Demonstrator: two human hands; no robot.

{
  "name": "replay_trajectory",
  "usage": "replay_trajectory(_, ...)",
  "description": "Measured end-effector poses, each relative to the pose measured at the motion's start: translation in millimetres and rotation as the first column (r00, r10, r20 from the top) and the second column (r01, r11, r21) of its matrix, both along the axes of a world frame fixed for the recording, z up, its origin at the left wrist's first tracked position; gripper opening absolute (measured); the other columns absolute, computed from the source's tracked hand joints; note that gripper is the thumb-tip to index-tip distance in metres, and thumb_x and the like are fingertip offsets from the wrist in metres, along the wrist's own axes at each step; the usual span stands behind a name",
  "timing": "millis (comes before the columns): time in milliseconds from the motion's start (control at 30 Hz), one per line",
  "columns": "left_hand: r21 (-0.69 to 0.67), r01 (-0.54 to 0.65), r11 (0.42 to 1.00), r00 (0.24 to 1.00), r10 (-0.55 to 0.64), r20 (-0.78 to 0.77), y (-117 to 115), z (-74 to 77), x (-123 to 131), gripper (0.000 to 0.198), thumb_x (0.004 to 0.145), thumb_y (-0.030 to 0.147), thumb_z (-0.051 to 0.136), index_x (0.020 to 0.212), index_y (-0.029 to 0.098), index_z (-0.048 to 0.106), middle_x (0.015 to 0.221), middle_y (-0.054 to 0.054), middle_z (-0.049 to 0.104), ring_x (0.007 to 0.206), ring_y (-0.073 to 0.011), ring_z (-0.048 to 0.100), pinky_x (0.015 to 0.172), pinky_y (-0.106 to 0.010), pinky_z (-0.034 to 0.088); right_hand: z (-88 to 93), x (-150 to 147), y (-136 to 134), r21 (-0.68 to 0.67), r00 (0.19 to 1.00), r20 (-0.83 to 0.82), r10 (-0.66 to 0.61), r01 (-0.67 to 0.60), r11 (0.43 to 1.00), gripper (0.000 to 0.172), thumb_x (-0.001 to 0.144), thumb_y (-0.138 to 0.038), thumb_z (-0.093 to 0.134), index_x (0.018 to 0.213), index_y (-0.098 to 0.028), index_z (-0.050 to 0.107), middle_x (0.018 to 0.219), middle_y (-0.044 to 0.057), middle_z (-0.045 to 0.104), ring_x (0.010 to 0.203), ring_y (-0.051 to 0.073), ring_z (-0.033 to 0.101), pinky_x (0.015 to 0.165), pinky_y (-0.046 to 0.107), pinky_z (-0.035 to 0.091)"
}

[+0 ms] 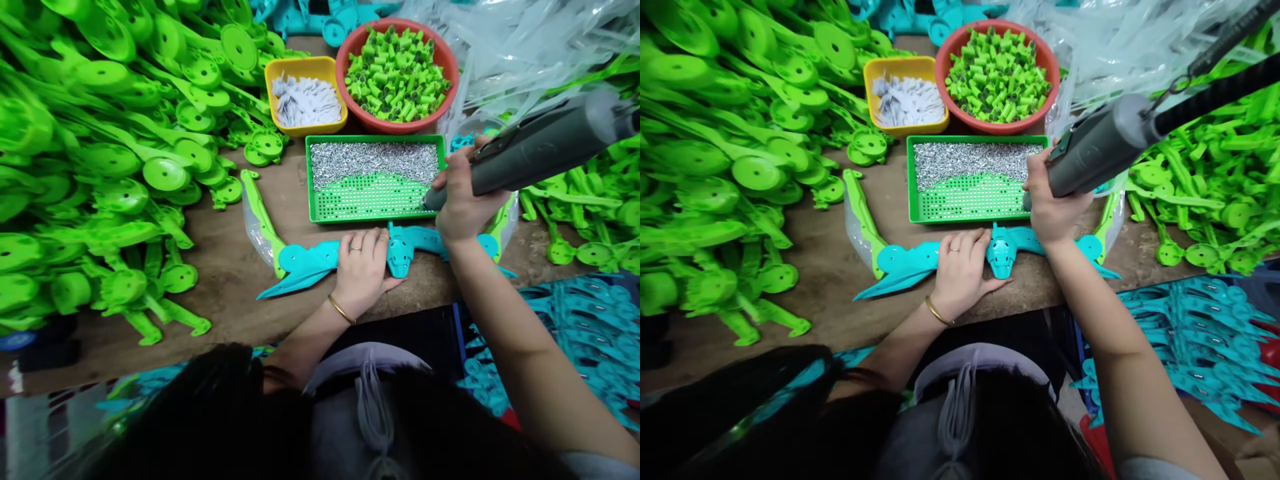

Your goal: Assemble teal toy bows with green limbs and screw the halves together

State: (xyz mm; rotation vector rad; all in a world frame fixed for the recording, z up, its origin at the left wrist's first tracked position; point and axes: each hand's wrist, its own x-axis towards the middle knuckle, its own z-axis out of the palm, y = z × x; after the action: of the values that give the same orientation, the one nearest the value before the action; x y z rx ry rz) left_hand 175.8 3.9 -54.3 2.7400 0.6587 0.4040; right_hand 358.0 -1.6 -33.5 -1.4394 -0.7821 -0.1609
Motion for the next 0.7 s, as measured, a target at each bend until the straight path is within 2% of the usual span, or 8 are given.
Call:
replay_trajectory(100,0.006,-0.001,1.0,1.0,0.001,-0.001,-0.1,-0.2,-0.3,0.082,0.073,0.063,0.065,0.128,0.003,0.052,0.123,-0.02,0.06,0.111,-0.0323,0.053,0.099,-0.046,0.033,10.3,-0.5,0.1,-0.002,1.0,-0.014,-0.013,0.013,1.0,0.026,0.083,-0.045,0.061,0.1,-0.025,0.055,0.084,-0.002,0.059,0.052,0.01,0.058,0.059,0.032,0.054)
replay_trajectory(167,0.017,-0.004,1.0,1.0,0.004,-0.005,-0.3,0.2,-0.3,0.082,0.072,0.063,0.066,0.127,0.003,0.052,0.123,-0.02,0.06,0.111,-0.0319,0.053,0.099,-0.045,0.033,21.5,-1.0,-3.9,0.066,0.999,-0.016,-0.031,0.032,0.997,0.03,0.083,-0.045,0.062,0.101,-0.024,0.054,0.085,-0.001,0.061,0.049,0.007,0.055,0.052,0.027,0.051)
replay_trajectory(233,0.02,-0.006,1.0,1.0,0.006,-0.01,-0.4,1.2,-0.3,0.081,0.072,0.062,0.067,0.127,0.004,0.052,0.123,-0.019,0.06,0.111,-0.0316,0.053,0.099,-0.044,0.033,33.0,-2.1,-13.3,0.142,1.0,-0.016,-0.021,0.024,0.99,0.03,0.083,-0.046,0.062,0.103,-0.025,0.054,0.084,-0.003,0.061,0.046,0.005,0.053,0.046,0.024,0.046)
replay_trajectory(333,0.006,-0.015,1.0,1.0,0.015,-0.015,-0.8,3.0,0.1,0.08,0.073,0.061,0.066,0.127,0.005,0.052,0.124,-0.019,0.06,0.112,-0.032,0.053,0.1,-0.045,0.033,42.8,-5.8,-34.3,0.167,0.999,-0.026,0.042,-0.037,0.985,0.025,0.081,-0.042,0.065,0.102,-0.029,0.059,0.082,-0.005,0.064,0.044,0.006,0.053,0.04,0.024,0.043)
replay_trajectory(467,0.009,-0.016,1.0,1.0,0.017,-0.016,-1.6,3.6,0.7,0.079,0.074,0.061,0.065,0.127,0.004,0.052,0.123,-0.02,0.06,0.112,-0.0329,0.053,0.099,-0.046,0.034,38.5,-12.0,-55.7,0.22,0.994,-0.035,0.107,-0.097,0.971,0.022,0.078,-0.032,0.07,0.099,-0.031,0.064,0.08,-0.006,0.066,0.043,0.006,0.052,0.04,0.024,0.044)
replay_trajectory(600,0.007,-0.023,1.0,1.0,0.023,-0.02,-2.2,1.8,0.7,0.079,0.074,0.061,0.065,0.128,0.006,0.051,0.123,-0.02,0.059,0.113,-0.0335,0.052,0.099,-0.047,0.034,28.5,-13.6,-59.5,0.16,0.994,-0.052,0.093,-0.084,0.984,0.024,0.079,-0.037,0.069,0.1,-0.032,0.061,0.08,-0.006,0.063,0.044,0.006,0.052,0.042,0.025,0.047)
replay_trajectory(700,-0.007,-0.021,1.0,0.999,0.021,-0.028,-1.8,1.8,1.0,0.078,0.074,0.061,0.065,0.129,0.008,0.051,0.124,-0.019,0.059,0.114,-0.0334,0.052,0.099,-0.047,0.034,21.6,-14.2,-58.8,0.141,0.991,-0.046,0.127,-0.12,0.983,0.026,0.079,-0.039,0.069,0.102,-0.031,0.059,0.074,-0.006,0.059,0.044,0.006,0.051,0.041,0.024,0.045)
